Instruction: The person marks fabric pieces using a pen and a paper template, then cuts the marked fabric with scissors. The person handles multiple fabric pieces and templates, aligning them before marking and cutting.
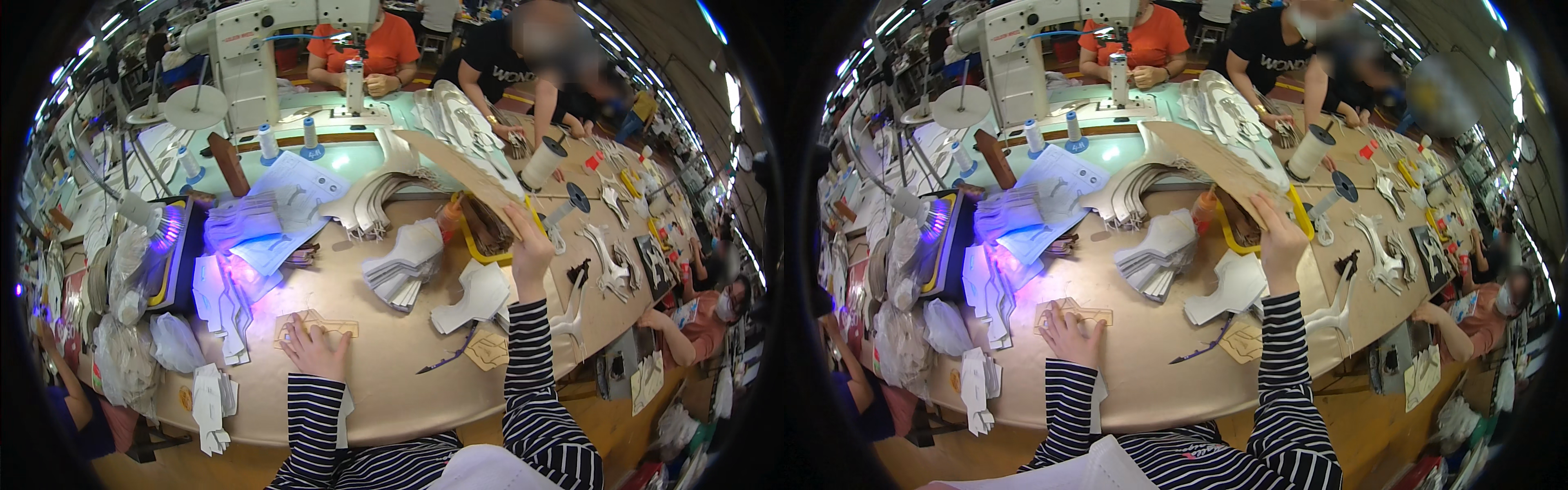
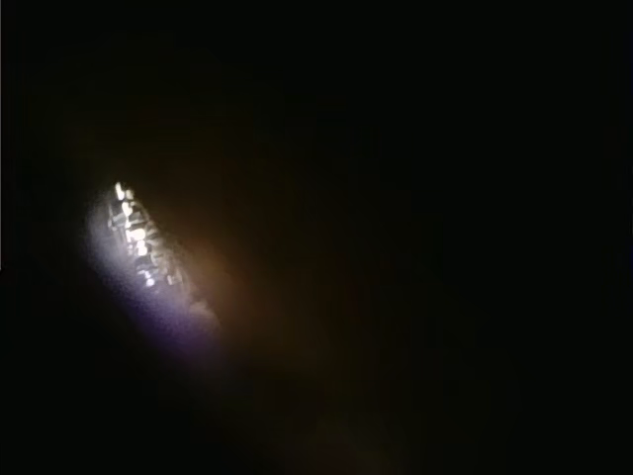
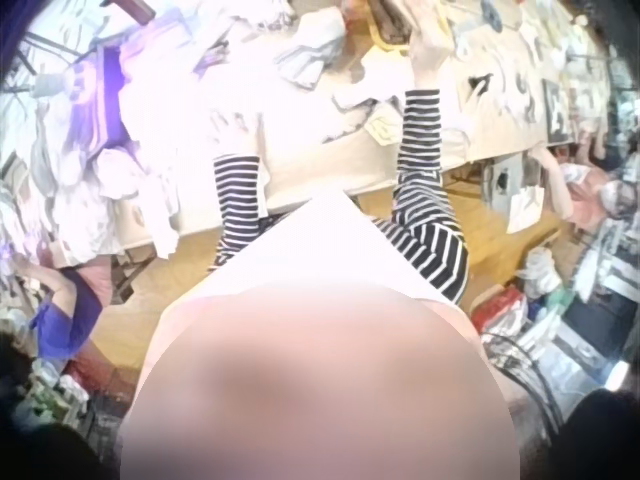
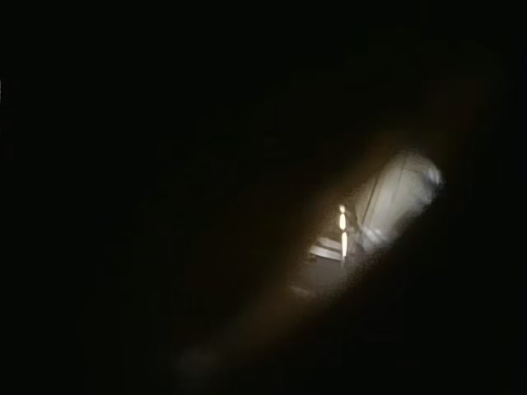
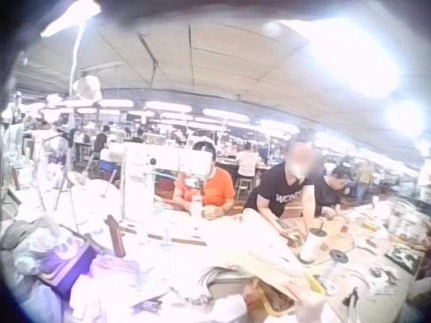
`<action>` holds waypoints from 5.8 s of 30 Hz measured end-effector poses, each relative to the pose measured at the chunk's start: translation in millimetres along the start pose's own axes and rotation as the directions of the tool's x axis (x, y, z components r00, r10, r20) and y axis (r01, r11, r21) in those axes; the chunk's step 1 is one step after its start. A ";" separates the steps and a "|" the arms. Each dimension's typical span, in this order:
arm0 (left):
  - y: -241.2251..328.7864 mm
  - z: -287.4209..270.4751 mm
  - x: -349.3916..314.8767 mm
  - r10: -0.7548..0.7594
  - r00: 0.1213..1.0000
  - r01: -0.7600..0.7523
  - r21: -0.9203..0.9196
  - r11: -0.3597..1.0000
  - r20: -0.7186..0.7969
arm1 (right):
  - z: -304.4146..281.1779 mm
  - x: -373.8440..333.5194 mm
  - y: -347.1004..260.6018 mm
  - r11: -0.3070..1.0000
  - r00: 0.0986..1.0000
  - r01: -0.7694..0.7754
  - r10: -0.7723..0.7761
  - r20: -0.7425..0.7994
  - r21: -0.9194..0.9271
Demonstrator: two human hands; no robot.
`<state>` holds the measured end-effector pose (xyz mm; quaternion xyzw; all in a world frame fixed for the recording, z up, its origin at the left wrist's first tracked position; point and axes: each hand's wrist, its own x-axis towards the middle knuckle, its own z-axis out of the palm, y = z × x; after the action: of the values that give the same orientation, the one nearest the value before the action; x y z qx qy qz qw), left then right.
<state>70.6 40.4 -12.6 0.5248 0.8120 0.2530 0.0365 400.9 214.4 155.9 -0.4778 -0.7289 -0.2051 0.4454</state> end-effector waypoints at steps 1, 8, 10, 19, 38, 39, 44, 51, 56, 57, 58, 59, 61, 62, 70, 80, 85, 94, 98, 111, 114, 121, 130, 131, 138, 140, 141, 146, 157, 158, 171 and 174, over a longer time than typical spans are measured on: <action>0.3 0.5 1.1 0.010 1.000 -0.010 0.012 1.000 0.014 | -4.5 1.2 -1.7 1.000 1.000 0.020 -0.020 -0.017 0.000; 1.9 -0.6 -2.1 -0.003 1.000 0.004 0.090 0.996 -0.007 | -24.3 21.6 -59.9 0.949 0.969 0.240 -0.245 0.002 0.206; 2.4 -1.7 -2.5 -0.002 1.000 0.003 0.061 0.998 -0.016 | -32.6 23.1 -83.9 0.914 0.928 0.326 -0.359 0.104 0.243; 1.4 0.1 -2.4 0.015 0.999 -0.013 0.040 0.999 -0.029 | -20.1 38.5 -132.9 0.775 0.858 0.387 -0.502 0.113 0.499; 1.3 -3.6 -1.1 0.017 1.000 -0.018 -0.049 0.999 -0.011 | 79.1 12.6 -178.3 0.874 0.938 0.187 -0.294 0.182 0.448; 1.0 -3.5 -1.8 -0.001 1.000 0.001 -0.047 0.999 0.014 | 86.6 6.0 -188.0 0.860 0.931 0.163 -0.296 0.213 0.483; 0.1 -1.6 0.7 0.009 1.000 -0.009 -0.026 1.000 0.007 | 100.1 -20.2 -214.2 0.869 0.769 -0.075 -0.261 0.584 0.488; 0.0 1.5 -0.9 0.008 1.000 -0.008 -0.015 1.000 0.002 | 87.8 5.0 -130.8 0.830 0.943 -0.126 -0.070 0.325 0.543; 0.2 1.8 -0.5 0.013 1.000 -0.013 0.008 1.000 -0.014 | 64.5 29.3 -41.8 0.885 0.914 -0.373 0.299 0.276 0.278; 0.4 1.9 -0.8 0.009 1.000 -0.009 0.006 1.000 -0.010 | 62.8 29.5 -30.5 0.900 0.927 -0.340 0.273 0.258 0.273; -0.1 1.7 -0.9 0.007 1.000 -0.007 0.006 1.000 -0.005 | 63.2 28.8 -21.7 0.913 0.939 -0.309 0.248 0.240 0.268; -0.1 1.8 -0.7 0.006 1.000 -0.006 0.007 1.000 -0.002 | 65.9 27.8 -15.2 0.923 0.948 -0.283 0.227 0.225 0.261; -1.4 0.1 -3.4 -0.006 1.000 0.006 0.001 1.000 0.024 | 75.2 25.4 -6.6 0.943 0.960 -0.244 0.200 0.198 0.228; -0.4 0.9 -1.2 0.016 1.000 -0.016 0.000 1.000 -0.005 | 81.1 26.5 -3.1 0.952 0.963 -0.229 0.190 0.191 0.205; 3.3 -2.7 -0.8 -0.004 1.000 0.004 -0.006 1.000 0.018 | 89.6 40.6 4.1 0.940 0.932 -0.271 0.204 0.298 0.205; -0.5 -1.0 -0.9 0.008 1.000 -0.008 0.007 1.000 -0.003 | 85.7 90.0 60.1 0.760 0.902 -0.433 0.366 0.230 0.484; 1.3 0.8 -0.1 -0.005 1.000 0.006 -0.013 1.000 0.010 | 63.2 115.8 77.8 0.487 0.715 -0.683 0.599 0.361 0.545; 2.5 -4.8 -0.7 -0.009 1.000 0.010 -0.024 1.000 0.028 | 15.1 7.5 -112.3 0.561 0.866 -0.431 0.037 0.499 0.707; 2.1 -5.6 -2.1 -0.002 1.000 0.002 -0.019 1.000 0.021 | 35.3 -22.4 -180.8 0.669 0.866 -0.262 -0.154 0.476 0.695; 2.0 0.3 0.0 -0.008 1.000 0.008 -0.001 1.000 -0.004 | -25.8 -59.2 -73.8 0.821 0.859 -0.487 0.387 0.336 0.298; 2.3 0.0 0.4 -0.015 1.000 0.015 0.010 1.000 0.000 | -42.4 -94.1 -11.2 0.867 0.840 -0.497 0.490 0.235 -0.031; 1.3 -1.0 0.3 -0.011 1.000 0.011 -0.005 1.000 0.025 | -43.6 -150.7 100.1 0.711 0.682 -0.559 0.686 0.251 -0.426; 0.2 -3.5 0.4 -0.019 0.999 0.019 -0.006 1.000 0.050 | -9.4 -175.1 110.9 0.694 0.714 -0.444 0.656 0.244 -0.566; 0.2 -3.4 0.1 -0.007 0.999 0.007 -0.005 1.000 0.035 | -10.9 -173.0 109.9 0.680 0.671 -0.441 0.684 0.288 -0.586; -2.7 1.8 -2.6 0.001 1.000 -0.001 0.006 1.000 0.017 | -15.2 -162.2 93.0 0.648 0.617 -0.506 0.733 0.286 -0.569; -3.6 3.5 -1.7 0.013 1.000 -0.013 0.017 1.000 -0.005 | -22.7 -159.4 83.8 0.702 0.708 -0.587 0.687 0.164 -0.403; -3.5 4.5 -0.6 -0.007 1.000 0.007 0.015 1.000 0.011 | -25.3 -153.5 80.9 0.698 0.712 -0.642 0.696 0.092 -0.319; -2.8 2.6 -0.6 -0.007 1.000 0.007 0.001 1.000 0.016 | -35.7 -120.6 46.8 0.581 0.598 -0.801 0.788 0.144 0.143; -1.5 -1.3 -0.7 -0.003 1.000 0.003 -0.005 1.000 0.030 | -14.8 -71.4 -69.1 0.274 0.548 -0.805 0.682 0.484 0.526; -2.0 -0.3 -0.8 -0.005 0.999 0.006 -0.001 1.000 0.032 | -16.0 -68.5 -83.5 0.423 0.659 -0.744 0.595 0.460 0.518; -10.5 10.6 1.9 0.048 0.999 -0.045 0.119 0.992 -0.025 | -78.1 -125.0 -28.4 0.714 0.614 -0.699 0.628 0.478 -0.039; -9.8 9.0 1.4 0.024 1.000 -0.023 0.118 0.993 -0.010 | -92.8 -167.6 12.7 0.791 0.699 -0.540 0.612 0.371 -0.287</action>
<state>64.7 41.8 -24.6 0.5340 0.8195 0.2080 -0.0019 478.7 66.9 60.8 -0.7491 -0.6052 0.0035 0.2694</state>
